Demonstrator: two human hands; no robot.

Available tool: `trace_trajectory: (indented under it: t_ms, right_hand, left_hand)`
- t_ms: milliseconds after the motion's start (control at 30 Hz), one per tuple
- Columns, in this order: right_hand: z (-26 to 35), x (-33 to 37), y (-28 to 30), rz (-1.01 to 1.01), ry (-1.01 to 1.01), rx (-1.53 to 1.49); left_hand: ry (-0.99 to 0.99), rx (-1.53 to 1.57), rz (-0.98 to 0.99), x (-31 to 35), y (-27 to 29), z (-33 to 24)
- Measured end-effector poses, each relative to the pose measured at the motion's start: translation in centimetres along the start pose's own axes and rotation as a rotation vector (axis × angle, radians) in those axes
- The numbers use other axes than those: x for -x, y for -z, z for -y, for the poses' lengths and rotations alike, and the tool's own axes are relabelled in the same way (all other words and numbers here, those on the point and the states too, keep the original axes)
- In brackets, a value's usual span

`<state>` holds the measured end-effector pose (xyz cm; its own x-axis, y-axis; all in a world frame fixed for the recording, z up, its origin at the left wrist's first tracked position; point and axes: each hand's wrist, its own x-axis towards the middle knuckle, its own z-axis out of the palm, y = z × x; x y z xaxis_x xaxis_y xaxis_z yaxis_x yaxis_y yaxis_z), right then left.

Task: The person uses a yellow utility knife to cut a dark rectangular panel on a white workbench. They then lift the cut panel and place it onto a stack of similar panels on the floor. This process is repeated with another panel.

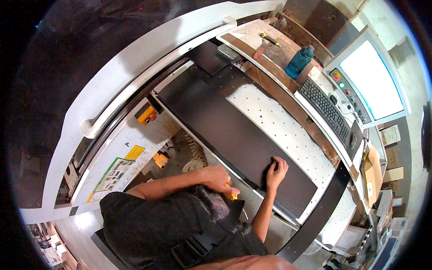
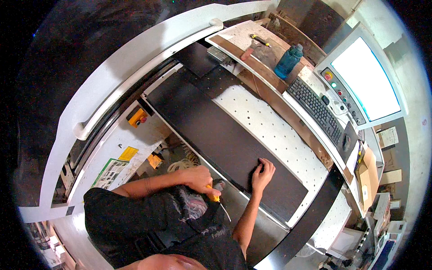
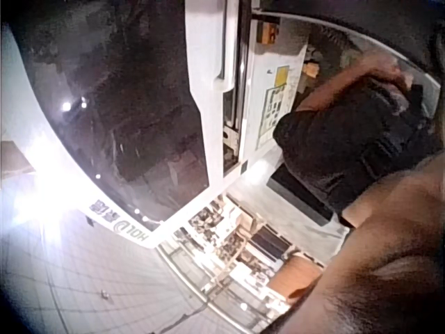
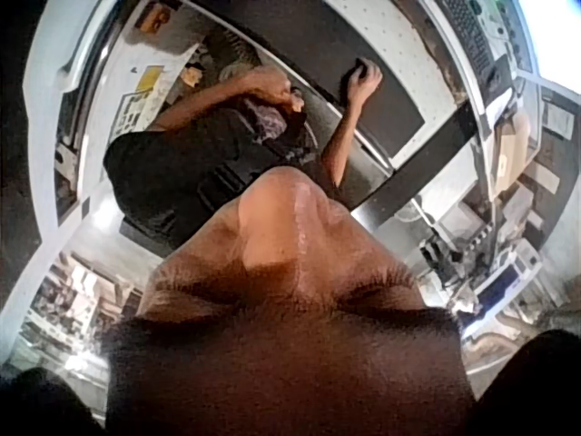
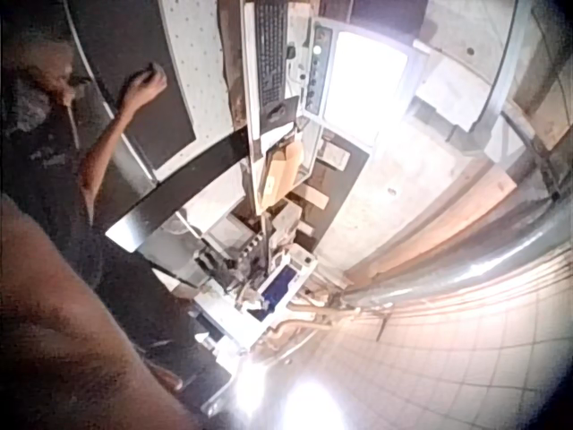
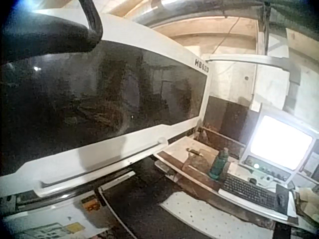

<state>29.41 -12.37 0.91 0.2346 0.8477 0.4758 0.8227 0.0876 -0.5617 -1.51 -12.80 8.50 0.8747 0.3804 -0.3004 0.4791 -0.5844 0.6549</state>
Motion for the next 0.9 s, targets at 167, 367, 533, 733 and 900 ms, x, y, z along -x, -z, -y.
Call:
trace_trajectory:
  t_ms: [167, 367, 533, 733, 900]
  right_hand:
    - [-0.1, 0.0, 0.0, 0.003, 0.001, -0.008]
    - [0.3, -0.1, -0.2, 0.01, 0.026, 0.149]
    - [0.8, 0.2, -0.2, 0.012, 0.036, 0.196]
    - [0.6, 0.2, -0.1, 0.021, 0.035, 0.172]
    - [0.6, 0.2, -0.3, 0.014, 0.01, 0.189]
  left_hand:
    - [0.155, -0.126, -0.3, 0.3, 1.4, 1.7]
    - [0.412, -0.191, -0.719, 0.8, 3.4, 3.7]
    - [0.73, -0.229, -0.852, 2.0, 4.1, 7.8]
    - [1.28, -0.261, -1.09, 11.1, 9.4, 15.4]
    - [1.289, -0.27, -1.045, 14.9, 9.1, 16.8]
